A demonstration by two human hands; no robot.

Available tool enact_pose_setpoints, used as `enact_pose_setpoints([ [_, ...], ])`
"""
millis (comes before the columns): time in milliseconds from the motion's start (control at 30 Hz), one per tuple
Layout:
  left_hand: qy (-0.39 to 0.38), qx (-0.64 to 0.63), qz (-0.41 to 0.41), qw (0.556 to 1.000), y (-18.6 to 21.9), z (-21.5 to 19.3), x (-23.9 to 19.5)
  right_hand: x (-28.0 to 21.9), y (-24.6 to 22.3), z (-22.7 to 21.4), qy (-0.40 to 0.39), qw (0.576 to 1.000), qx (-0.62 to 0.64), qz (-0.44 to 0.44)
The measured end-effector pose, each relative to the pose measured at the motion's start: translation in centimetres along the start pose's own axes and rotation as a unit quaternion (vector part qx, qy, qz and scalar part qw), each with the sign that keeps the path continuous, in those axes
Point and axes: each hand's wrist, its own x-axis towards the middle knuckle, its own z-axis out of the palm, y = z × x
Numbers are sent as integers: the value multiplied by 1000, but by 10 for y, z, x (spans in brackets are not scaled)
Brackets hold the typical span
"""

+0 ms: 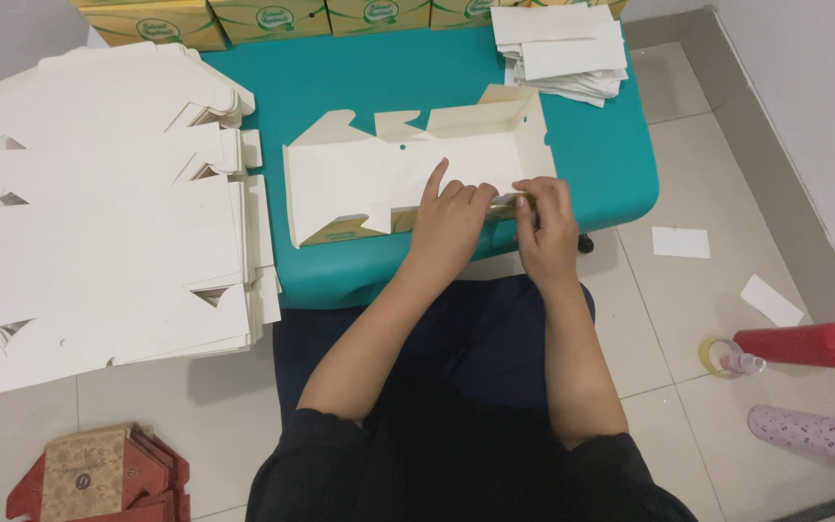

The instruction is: Assembling cardboard snack boxes by folding flat templates along pre-scored lines and tucking in the flaps.

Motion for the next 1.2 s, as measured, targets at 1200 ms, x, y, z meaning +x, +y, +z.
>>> enact_pose_setpoints([
  [1200, 234, 26, -124, 964, -27, -49, -32, 12, -36, 33, -71, 984, -165, -5],
])
